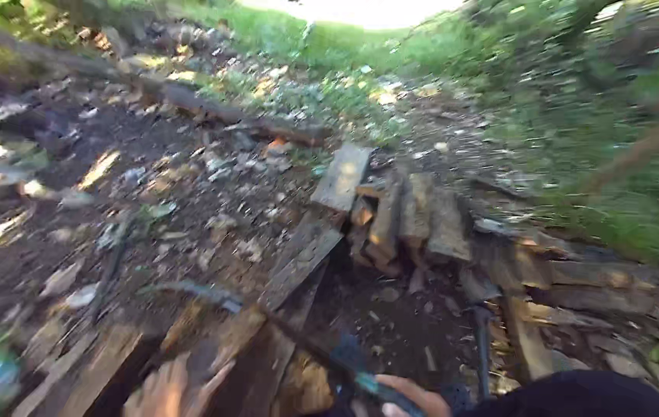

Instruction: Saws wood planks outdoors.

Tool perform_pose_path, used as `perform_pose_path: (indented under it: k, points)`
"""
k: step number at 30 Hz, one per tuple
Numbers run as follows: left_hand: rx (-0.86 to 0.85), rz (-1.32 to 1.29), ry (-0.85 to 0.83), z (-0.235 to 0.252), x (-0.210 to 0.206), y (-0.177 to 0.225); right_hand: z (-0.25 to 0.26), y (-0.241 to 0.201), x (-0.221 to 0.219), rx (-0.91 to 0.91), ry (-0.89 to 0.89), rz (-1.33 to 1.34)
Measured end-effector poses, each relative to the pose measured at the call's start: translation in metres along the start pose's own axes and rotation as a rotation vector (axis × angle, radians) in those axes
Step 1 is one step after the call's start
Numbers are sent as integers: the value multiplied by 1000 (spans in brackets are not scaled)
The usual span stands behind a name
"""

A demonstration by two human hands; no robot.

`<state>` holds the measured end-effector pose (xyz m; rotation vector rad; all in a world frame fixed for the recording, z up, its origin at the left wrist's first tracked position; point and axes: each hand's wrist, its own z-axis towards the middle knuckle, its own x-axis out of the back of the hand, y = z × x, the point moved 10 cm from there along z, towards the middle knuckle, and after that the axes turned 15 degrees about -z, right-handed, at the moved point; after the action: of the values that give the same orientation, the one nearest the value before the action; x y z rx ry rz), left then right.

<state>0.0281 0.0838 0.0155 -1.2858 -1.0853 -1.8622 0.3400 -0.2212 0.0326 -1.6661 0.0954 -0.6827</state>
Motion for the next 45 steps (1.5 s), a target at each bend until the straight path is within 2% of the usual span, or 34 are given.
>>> perform_pose_path:
  k: [2, 5, 8, 9, 11, 13, 16, 17, 19, 23, 25, 28, 32, 34, 36, 39, 41, 43, 45]
  points:
    - [22, 45, -3, 3, 8, 7, 13, -2, -7, 41, -32, 21]
    - [118, 86, -93, 7, -1, 1, 112, -20, -82, 147, -49, 3]
    - [147, 133, -115, 8, -6, -6, 187, -40, -141, 42, -116, -15]
    - [139, 140, -105, 7, -6, -7, 190, -37, -145, 33, -126, -9]
    - [125, 155, -96, 5, -7, -8, 163, -22, -130, 65, -127, 11]
    - [122, 165, -84, 9, -6, -7, 113, -15, -89, 95, -92, -16]
    - [122, 174, -85, 6, -7, -5, 17, -2, -18, 39, -99, -95]
    - [124, 178, -85, 7, -9, -5, 2, 0, -4, 33, -110, -92]
    - [127, 199, -76, 8, -10, -6, 13, -3, -8, 46, -122, -76]
    - [124, 189, -67, 7, -12, -6, 143, -29, -101, 83, -85, 4]
    - [116, 189, -54, 9, -6, -5, 172, -33, -119, 50, -104, 53]
    - [80, 184, -32, 5, -5, 4, 127, -19, -94, 66, -103, 12]
    - [94, 185, -46, 6, -4, 2, 16, -7, -16, 54, -77, -70]
    - [103, 188, -50, 10, -7, 2, -5, -3, 7, 42, -94, -76]
    - [113, 197, -53, 11, -7, -1, 17, -10, -11, 67, -90, -88]
    - [119, 184, -68, 8, -10, -3, 116, -24, -89, 117, -50, -60]
    - [135, 157, -95, 11, -8, -3, 172, -32, -128, 60, -74, -2]
    - [141, 156, -104, 8, -5, -5, 175, -28, -134, 37, -109, 6]
    - [123, 157, -88, 8, -5, -5, 136, -17, -105, 60, -101, -5]
